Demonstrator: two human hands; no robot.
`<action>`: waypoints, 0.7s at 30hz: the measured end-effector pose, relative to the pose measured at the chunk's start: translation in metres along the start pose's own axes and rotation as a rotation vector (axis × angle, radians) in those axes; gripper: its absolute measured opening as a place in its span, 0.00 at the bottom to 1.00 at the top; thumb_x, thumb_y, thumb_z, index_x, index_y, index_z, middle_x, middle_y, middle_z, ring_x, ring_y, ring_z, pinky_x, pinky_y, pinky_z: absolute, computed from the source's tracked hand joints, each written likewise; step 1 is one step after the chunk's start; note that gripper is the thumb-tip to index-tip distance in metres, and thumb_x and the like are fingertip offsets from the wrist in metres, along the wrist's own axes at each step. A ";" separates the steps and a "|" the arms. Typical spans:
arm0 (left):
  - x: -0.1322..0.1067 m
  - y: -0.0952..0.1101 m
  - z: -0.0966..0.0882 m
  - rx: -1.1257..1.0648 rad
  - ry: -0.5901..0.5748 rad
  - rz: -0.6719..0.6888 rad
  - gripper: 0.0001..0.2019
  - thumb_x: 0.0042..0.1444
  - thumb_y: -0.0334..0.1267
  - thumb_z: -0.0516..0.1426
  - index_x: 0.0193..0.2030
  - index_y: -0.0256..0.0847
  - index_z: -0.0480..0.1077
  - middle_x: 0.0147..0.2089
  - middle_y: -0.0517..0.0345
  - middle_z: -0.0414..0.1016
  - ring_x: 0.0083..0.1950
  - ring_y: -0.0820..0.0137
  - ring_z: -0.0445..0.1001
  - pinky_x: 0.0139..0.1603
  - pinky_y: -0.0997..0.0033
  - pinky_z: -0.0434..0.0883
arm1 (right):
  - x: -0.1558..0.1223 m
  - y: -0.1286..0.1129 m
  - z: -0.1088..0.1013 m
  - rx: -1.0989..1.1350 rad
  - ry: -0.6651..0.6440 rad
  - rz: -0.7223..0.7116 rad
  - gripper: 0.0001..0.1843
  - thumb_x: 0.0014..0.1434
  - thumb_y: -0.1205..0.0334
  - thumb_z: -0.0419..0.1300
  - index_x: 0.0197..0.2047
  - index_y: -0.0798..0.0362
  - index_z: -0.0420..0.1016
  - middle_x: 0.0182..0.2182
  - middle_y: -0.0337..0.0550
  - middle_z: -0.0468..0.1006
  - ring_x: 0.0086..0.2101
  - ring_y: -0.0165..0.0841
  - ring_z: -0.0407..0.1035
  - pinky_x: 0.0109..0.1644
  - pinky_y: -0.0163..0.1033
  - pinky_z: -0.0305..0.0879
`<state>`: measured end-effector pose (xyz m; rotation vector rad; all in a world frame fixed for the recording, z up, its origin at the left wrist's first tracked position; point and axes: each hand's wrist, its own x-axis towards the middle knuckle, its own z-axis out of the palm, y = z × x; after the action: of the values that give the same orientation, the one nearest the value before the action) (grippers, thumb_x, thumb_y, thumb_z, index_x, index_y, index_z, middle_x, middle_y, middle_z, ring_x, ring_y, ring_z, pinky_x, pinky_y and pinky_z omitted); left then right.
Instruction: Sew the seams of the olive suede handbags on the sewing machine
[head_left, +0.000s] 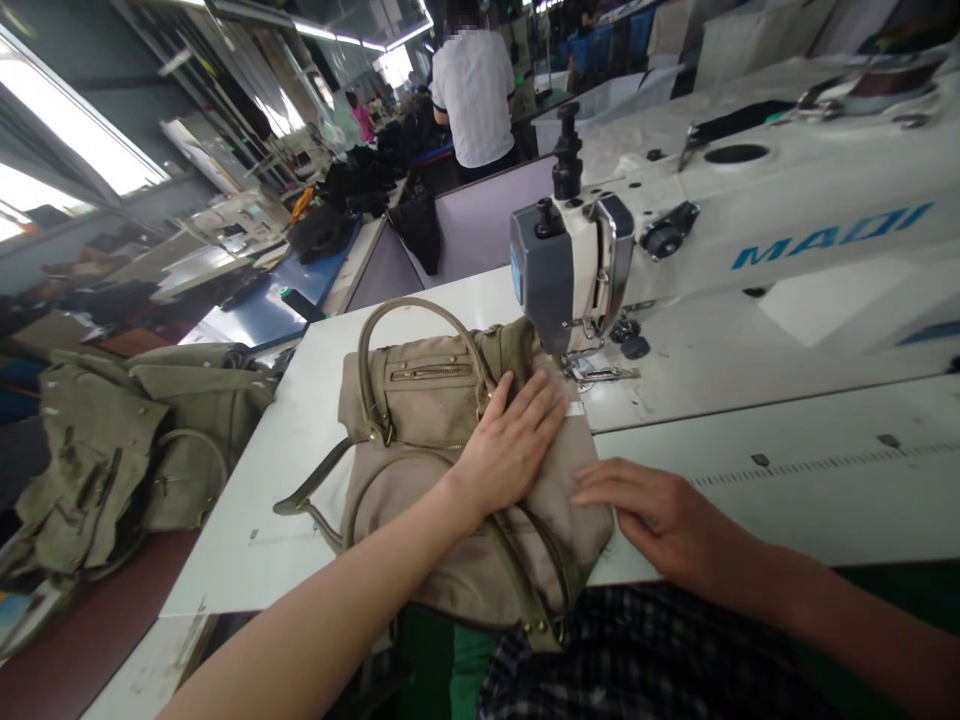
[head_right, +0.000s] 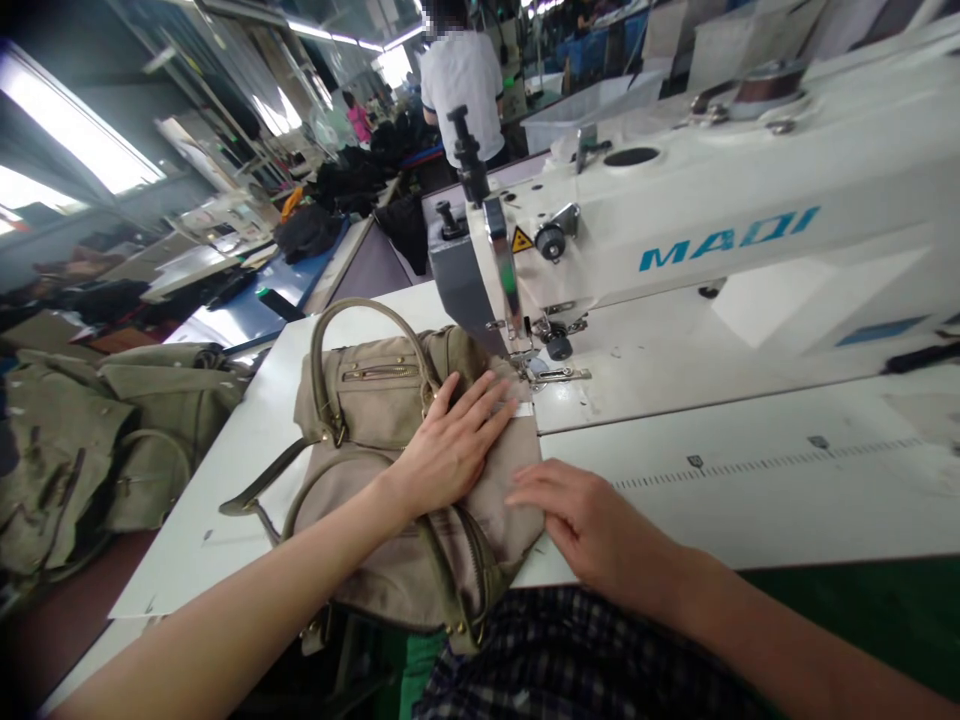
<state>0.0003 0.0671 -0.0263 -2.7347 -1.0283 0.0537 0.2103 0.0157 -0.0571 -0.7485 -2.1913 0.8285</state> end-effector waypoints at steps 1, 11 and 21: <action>0.001 0.000 0.001 0.009 0.004 0.007 0.24 0.64 0.34 0.44 0.66 0.33 0.55 0.71 0.47 0.49 0.72 0.56 0.42 0.69 0.45 0.39 | 0.000 0.005 0.000 -0.068 0.026 0.001 0.20 0.58 0.78 0.47 0.46 0.55 0.74 0.45 0.50 0.76 0.49 0.35 0.69 0.53 0.41 0.69; 0.002 -0.003 0.006 -0.099 -0.004 0.003 0.26 0.61 0.36 0.46 0.66 0.30 0.54 0.69 0.45 0.53 0.71 0.60 0.48 0.69 0.51 0.44 | 0.019 0.034 -0.012 -0.445 0.040 -0.233 0.16 0.64 0.75 0.47 0.43 0.59 0.76 0.40 0.54 0.77 0.48 0.40 0.70 0.50 0.43 0.72; 0.005 -0.007 0.001 -0.253 0.021 0.001 0.38 0.48 0.29 0.50 0.68 0.30 0.48 0.71 0.46 0.48 0.72 0.61 0.43 0.70 0.54 0.42 | 0.049 0.034 0.002 -0.489 0.137 -0.129 0.16 0.66 0.72 0.47 0.36 0.57 0.75 0.33 0.50 0.77 0.36 0.39 0.71 0.42 0.44 0.70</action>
<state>-0.0010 0.0757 -0.0258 -2.9527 -1.0951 -0.1124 0.1876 0.0704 -0.0644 -0.8523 -2.3097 0.1649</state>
